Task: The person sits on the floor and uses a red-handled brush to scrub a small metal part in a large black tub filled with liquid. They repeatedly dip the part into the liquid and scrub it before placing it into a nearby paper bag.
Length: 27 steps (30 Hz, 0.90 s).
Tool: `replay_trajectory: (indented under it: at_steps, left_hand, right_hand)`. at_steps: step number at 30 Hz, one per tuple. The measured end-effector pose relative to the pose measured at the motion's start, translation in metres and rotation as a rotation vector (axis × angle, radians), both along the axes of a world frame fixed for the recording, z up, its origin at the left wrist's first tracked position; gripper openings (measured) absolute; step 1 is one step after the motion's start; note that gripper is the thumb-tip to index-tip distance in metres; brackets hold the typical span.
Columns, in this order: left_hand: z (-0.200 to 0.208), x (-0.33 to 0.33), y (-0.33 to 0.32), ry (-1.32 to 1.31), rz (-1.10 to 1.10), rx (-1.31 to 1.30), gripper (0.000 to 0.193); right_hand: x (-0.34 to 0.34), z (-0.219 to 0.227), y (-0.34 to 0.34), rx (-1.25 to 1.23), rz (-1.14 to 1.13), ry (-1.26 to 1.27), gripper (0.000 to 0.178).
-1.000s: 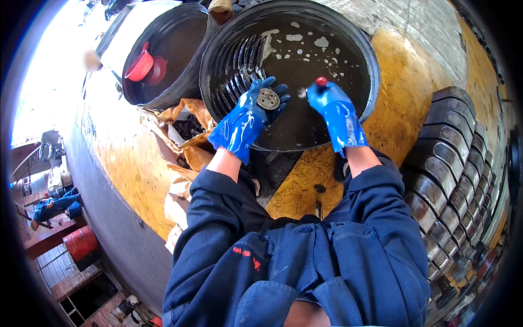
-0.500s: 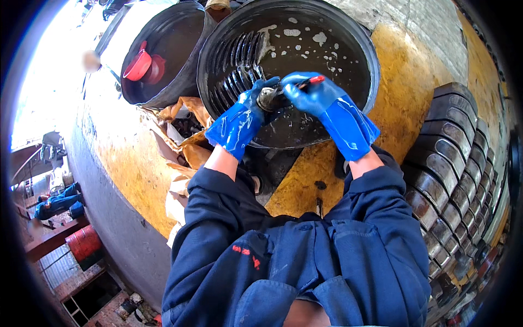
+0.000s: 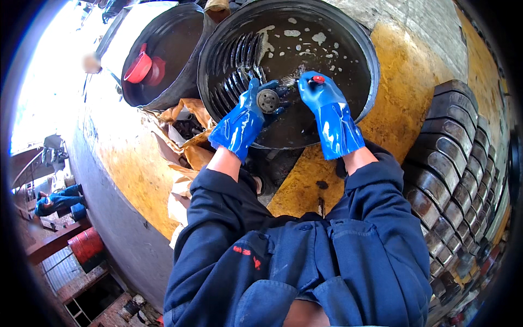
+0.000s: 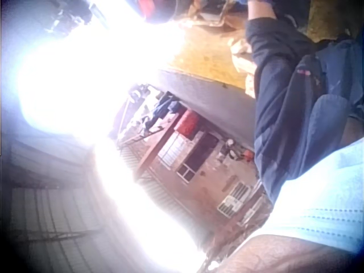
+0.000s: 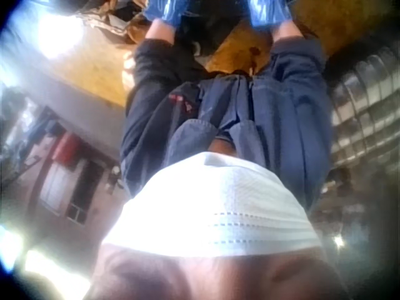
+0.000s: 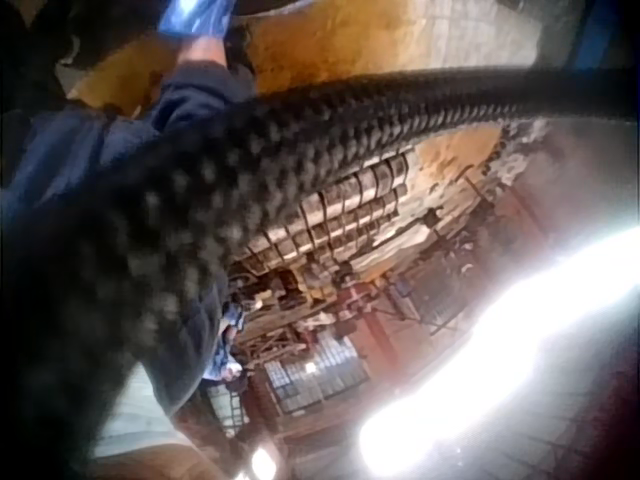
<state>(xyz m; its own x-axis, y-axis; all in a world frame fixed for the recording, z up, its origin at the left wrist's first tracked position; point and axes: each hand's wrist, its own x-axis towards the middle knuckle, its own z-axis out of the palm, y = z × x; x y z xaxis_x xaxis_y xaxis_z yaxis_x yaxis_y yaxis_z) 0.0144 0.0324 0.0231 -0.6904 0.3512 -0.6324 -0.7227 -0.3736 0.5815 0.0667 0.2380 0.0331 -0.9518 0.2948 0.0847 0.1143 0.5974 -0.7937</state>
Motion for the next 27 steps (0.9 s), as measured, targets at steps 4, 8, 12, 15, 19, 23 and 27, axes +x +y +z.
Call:
replay_trajectory:
  at_steps: [4,8,12,15,19,23,27]
  left_hand:
    - [0.0,-0.003,0.0,0.008,-0.007,-0.001,0.073]
    - [-0.004,-0.001,0.0,-0.006,0.025,-0.027,0.075]
    - [-0.005,0.001,0.001,0.087,-0.081,-0.035,0.077]
    - [0.003,0.004,0.002,0.068,-0.096,-0.038,0.072]
    - [0.043,0.01,0.027,-0.155,0.042,-0.08,0.054]
    - [0.01,-0.002,-0.006,0.053,-0.052,0.012,0.053]
    - [0.007,-0.004,-0.008,0.085,-0.078,0.024,0.053]
  right_hand:
    - [-0.004,-0.026,0.012,0.154,-0.047,-0.531,0.033]
    - [-0.011,0.021,0.013,-0.197,0.173,-0.436,0.041]
    - [-0.005,0.021,-0.007,-0.594,0.414,-0.172,0.019]
    - [0.002,0.043,-0.019,-0.46,0.411,-0.206,0.032]
    - [-0.008,0.025,0.004,-0.118,0.16,-0.257,0.034]
    - [0.007,0.019,0.008,0.005,-0.021,-0.469,0.048]
    - [-0.003,-0.001,0.007,0.022,0.034,-0.387,0.047]
